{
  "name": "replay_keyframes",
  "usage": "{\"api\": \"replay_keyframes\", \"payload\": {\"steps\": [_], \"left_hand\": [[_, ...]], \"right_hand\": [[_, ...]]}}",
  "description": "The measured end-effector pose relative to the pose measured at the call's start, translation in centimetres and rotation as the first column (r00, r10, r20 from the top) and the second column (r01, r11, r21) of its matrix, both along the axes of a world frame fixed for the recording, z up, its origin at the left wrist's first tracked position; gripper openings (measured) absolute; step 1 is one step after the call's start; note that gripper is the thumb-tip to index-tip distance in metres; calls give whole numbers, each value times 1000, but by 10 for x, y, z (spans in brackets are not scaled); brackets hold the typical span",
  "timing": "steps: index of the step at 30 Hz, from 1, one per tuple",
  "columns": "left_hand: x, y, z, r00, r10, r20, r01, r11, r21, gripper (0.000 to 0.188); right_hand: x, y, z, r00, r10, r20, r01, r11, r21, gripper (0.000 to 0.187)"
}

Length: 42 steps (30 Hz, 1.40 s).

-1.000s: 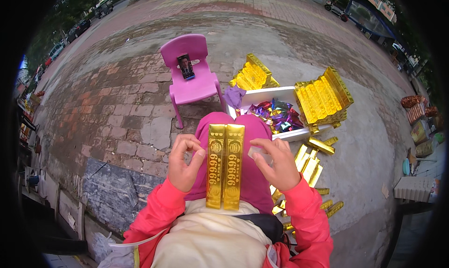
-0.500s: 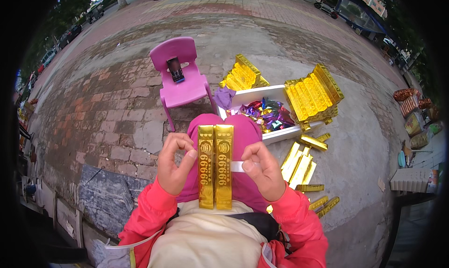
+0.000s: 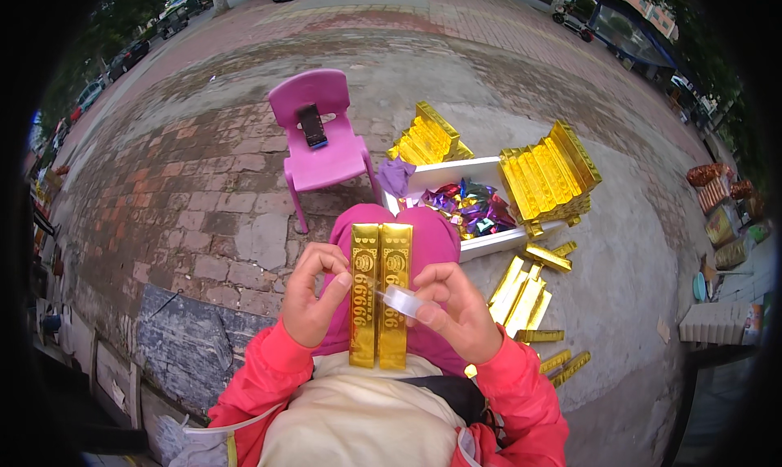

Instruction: The person sits on the ground and repeatedly tapes gold-colored paper bars together using clear adhesive tape. They pick up bars, align them, apply tape to the seam, and set the joined bars aside. The process is repeated for multiple bars throughout the clip.

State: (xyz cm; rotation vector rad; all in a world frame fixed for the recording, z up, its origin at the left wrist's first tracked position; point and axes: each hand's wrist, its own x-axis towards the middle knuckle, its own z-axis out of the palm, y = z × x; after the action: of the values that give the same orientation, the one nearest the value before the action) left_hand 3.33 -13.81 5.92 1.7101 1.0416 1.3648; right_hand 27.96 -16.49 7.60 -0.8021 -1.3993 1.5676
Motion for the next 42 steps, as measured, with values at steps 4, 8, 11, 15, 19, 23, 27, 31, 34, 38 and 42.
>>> {"api": "replay_keyframes", "payload": {"steps": [4, 8, 11, 15, 19, 23, 27, 31, 34, 38, 42], "left_hand": [[3, -1, -1, 999, -41, -5, 41, 999, 8, 9], [11, -3, -4, 990, -122, 69, 125, 991, -41, 7], [18, -8, -7, 929, -227, 292, 284, 943, -172, 8], [19, -13, -11, 756, -293, 585, 545, 777, -315, 11], [18, -14, -15, 744, -275, 609, 564, 748, -350, 11], [24, -17, -18, 816, -330, 475, 472, 854, -218, 12], [26, -21, -19, 868, -297, 399, 403, 890, -214, 12], [25, -23, -15, 918, -261, 299, 329, 922, -204, 10], [25, -24, -11, 952, -241, 188, 268, 954, -133, 8], [25, -24, -8, 971, -190, 148, 208, 971, -120, 9], [24, -22, -8, 994, -25, -105, 44, 982, 184, 13]], "right_hand": [[1, -1, -1, 996, 79, -40, -80, 996, -30, 41], [-2, 2, -8, 983, 103, -153, -116, 990, -79, 43], [-5, 3, -15, 971, 131, -200, -147, 987, -67, 46], [-6, 1, -19, 980, 134, -149, -139, 990, -29, 47], [-6, 0, -16, 989, 138, -42, -137, 990, 36, 44], [-9, 2, -10, 998, 56, 10, -56, 996, -68, 42], [-16, 0, -5, 955, -61, 289, 52, 998, 40, 35], [-21, -3, -2, 933, -133, 335, 104, 989, 103, 26], [-24, -4, 0, 883, -207, 421, 122, 968, 221, 24], [-27, -3, 3, 812, -291, 506, 128, 934, 332, 23], [-29, -4, 8, 717, -406, 567, 116, 871, 477, 21]]}}
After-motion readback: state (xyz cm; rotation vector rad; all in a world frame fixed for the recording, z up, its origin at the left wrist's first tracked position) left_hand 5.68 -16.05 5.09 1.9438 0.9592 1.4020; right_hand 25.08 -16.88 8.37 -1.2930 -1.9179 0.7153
